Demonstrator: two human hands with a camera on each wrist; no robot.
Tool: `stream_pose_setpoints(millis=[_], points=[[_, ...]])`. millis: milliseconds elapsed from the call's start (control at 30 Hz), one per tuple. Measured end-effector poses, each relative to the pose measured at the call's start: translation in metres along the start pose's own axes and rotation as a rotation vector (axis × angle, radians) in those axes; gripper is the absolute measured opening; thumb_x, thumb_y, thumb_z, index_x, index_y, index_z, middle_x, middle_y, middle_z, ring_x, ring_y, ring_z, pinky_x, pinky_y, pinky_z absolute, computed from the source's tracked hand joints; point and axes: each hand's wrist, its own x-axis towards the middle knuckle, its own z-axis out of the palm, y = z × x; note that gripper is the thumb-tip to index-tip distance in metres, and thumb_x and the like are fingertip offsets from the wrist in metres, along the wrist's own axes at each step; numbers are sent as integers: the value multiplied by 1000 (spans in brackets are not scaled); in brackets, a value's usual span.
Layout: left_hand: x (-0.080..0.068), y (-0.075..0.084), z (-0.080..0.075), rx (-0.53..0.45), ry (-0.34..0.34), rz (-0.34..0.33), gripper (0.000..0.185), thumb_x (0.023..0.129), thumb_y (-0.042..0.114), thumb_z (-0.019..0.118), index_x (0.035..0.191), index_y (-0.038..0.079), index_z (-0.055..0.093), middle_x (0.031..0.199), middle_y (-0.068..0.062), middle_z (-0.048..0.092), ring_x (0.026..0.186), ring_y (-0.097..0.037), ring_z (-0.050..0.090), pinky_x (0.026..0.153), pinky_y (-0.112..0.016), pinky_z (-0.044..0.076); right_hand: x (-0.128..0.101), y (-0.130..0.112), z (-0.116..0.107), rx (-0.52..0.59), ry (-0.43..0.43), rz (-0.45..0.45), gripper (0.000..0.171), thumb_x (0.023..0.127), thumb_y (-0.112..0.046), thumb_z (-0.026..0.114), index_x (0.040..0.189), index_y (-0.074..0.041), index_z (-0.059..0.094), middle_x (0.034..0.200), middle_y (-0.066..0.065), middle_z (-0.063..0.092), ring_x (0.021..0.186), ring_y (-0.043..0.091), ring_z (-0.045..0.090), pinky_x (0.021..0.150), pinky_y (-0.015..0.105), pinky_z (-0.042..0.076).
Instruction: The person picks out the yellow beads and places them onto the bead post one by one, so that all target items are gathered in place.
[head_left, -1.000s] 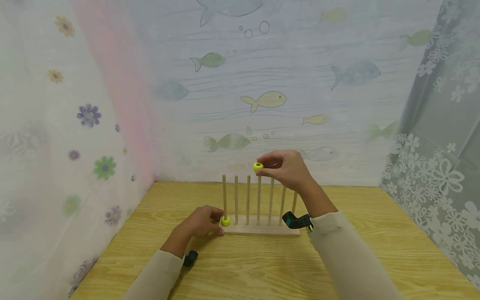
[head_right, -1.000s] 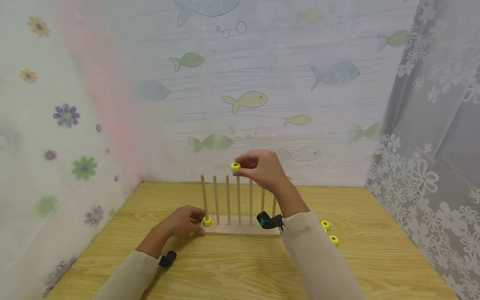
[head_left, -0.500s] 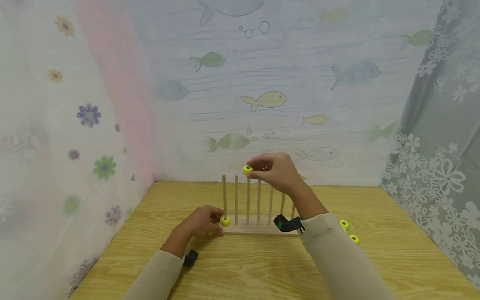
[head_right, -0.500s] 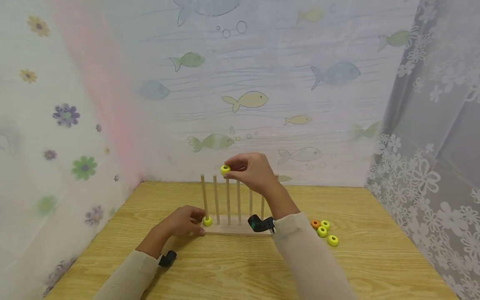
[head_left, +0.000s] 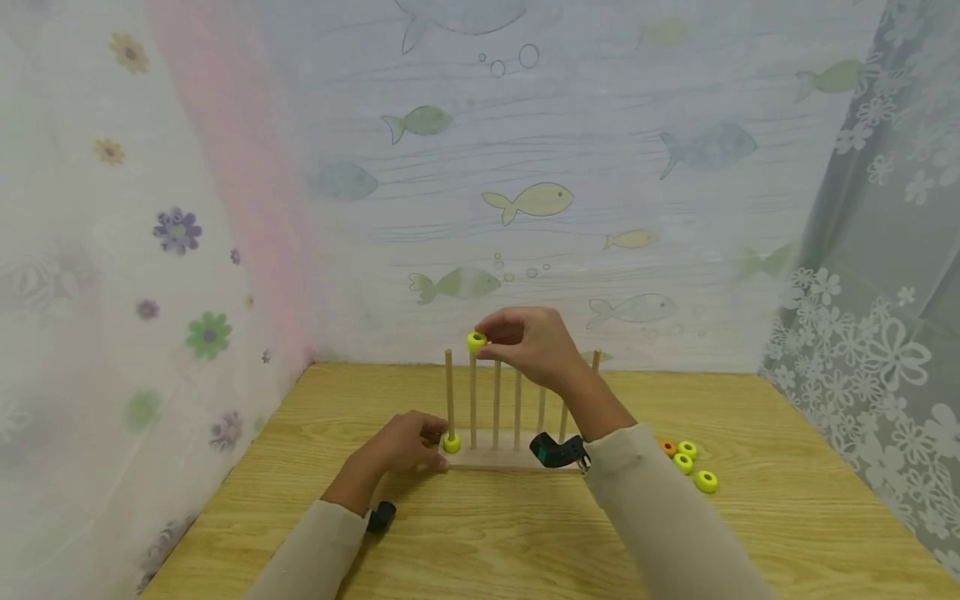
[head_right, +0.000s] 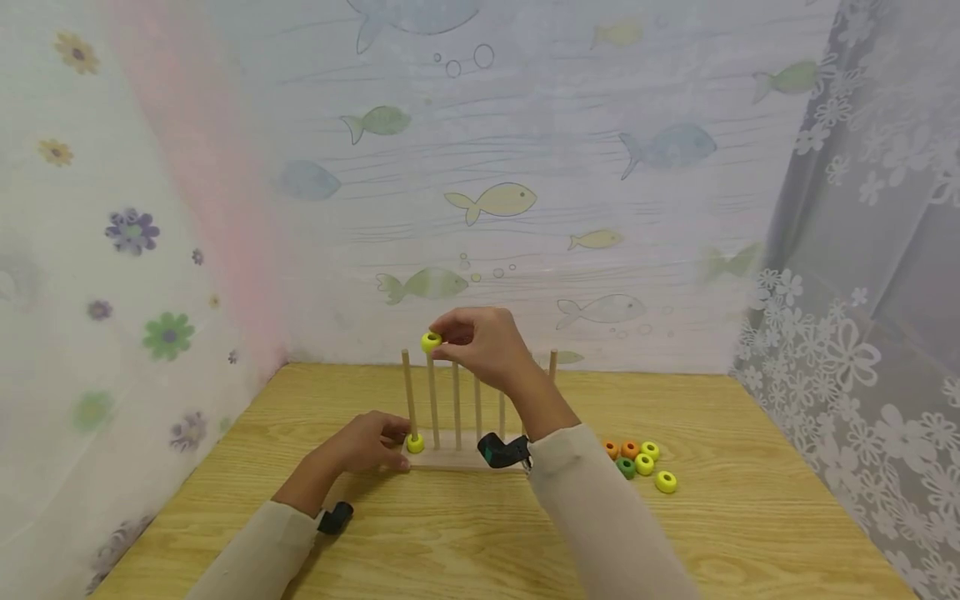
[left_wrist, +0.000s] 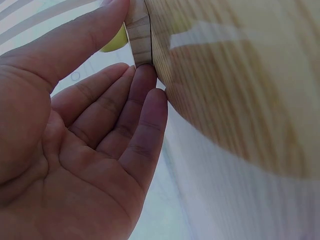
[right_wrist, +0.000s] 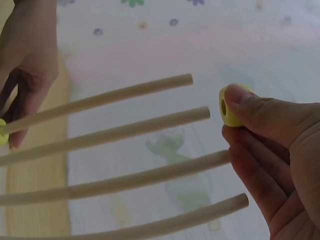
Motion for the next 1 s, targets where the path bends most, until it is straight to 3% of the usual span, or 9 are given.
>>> stream_pose_setpoints(millis=[333,1000], points=[[0,1,0,16,-3,3,72,73,38,82,136,17,55,128,-3,60,117,-25,57,95,-46,47,6,-7,14,-73,24,-58,21,79,-28,79,99,-23,74,97,-13,71,83,1,67,74,24,55],[2,-2,-1,5,-13,12,72,73,38,82,135,15,55,128,-3,61,117,-25,57,96,-47,47,11,-11,29,-103,-2,3,22,82,-25,77,103,-23,74,102,-13,70,85,1,67,72,20,54]])
